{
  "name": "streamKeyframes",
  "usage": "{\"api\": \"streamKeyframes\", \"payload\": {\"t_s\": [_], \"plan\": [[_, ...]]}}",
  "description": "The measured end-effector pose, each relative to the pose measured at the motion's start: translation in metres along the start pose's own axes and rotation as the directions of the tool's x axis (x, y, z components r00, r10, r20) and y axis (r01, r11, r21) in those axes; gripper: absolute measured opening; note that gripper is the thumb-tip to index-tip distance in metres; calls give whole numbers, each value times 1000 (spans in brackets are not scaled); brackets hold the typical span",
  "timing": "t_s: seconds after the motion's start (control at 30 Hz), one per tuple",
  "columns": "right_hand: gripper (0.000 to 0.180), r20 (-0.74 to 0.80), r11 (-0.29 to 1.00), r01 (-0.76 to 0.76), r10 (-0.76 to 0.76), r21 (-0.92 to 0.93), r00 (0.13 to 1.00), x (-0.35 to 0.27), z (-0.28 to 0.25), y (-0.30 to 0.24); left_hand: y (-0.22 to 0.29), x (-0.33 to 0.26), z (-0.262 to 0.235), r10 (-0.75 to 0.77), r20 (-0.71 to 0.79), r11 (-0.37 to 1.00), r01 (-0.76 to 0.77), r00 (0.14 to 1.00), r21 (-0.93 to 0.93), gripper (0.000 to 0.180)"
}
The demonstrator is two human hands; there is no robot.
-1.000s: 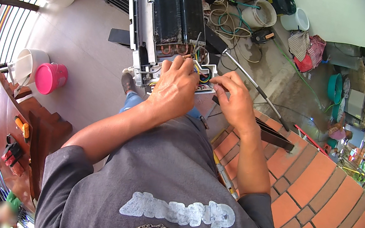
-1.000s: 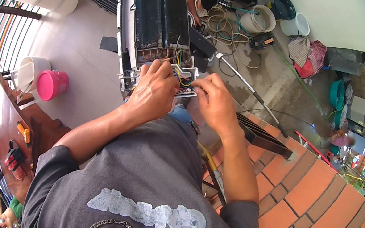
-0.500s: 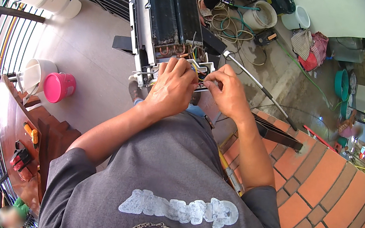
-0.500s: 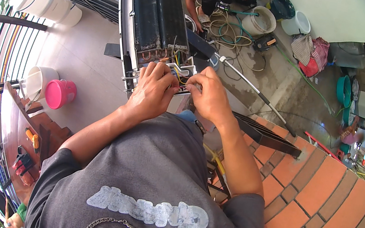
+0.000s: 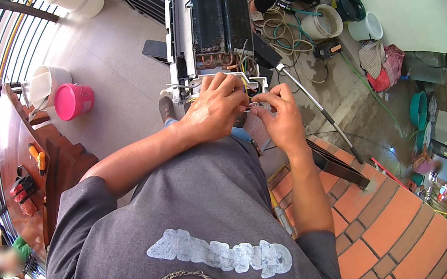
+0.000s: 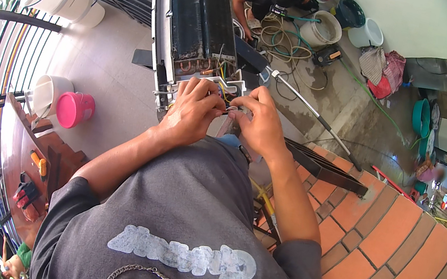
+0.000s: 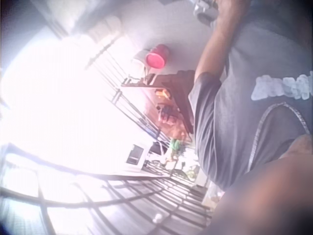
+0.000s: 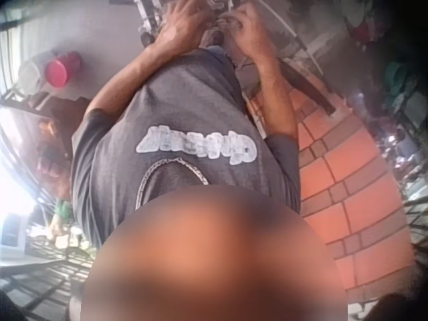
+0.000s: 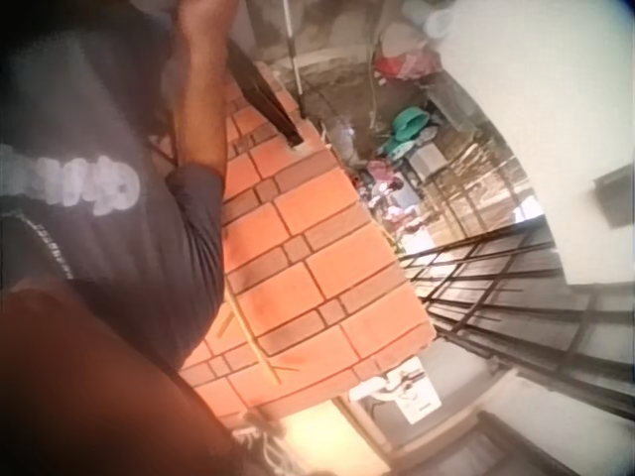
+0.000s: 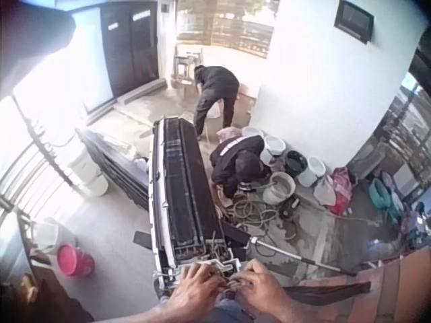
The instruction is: The person disassembles an indoor air conditioner unit, removes the front grille and filter, and uses a yellow cordless drill to remove screws from the electrical box. They then connect and adjust internal wires by hand.
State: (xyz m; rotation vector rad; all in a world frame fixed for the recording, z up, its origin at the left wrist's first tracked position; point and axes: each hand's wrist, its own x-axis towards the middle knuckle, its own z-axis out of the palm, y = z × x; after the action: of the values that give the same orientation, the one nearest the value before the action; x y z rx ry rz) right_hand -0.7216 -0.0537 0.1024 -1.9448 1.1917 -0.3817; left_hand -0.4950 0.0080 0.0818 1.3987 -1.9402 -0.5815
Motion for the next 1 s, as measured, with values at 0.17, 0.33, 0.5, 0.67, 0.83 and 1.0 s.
{"api": "streamKeyframes", "payload": {"t_s": [0.17,0.33,0.5,0.67,0.83,1.0], "plan": [[25,-68,972,136,-151,-190,986,2,3,-5,6,3,4,24,42,993,-28,999,112,25],[13,-59,924,293,-316,-246,947,10,6,-1,6,6,6,-16,61,993,9,998,116,30],[14,-125,872,375,-430,-316,894,10,19,7,7,5,5,-39,13,992,37,999,117,32],[12,-218,861,401,-476,-311,852,8,30,9,9,6,7,-70,8,990,69,997,122,32],[11,-281,972,236,-229,-7,932,6,22,-7,7,6,11,-67,-8,987,67,998,144,33],[4,-178,898,426,-440,-110,880,8,8,-35,-3,8,7,-44,-44,999,45,998,29,29]]}}
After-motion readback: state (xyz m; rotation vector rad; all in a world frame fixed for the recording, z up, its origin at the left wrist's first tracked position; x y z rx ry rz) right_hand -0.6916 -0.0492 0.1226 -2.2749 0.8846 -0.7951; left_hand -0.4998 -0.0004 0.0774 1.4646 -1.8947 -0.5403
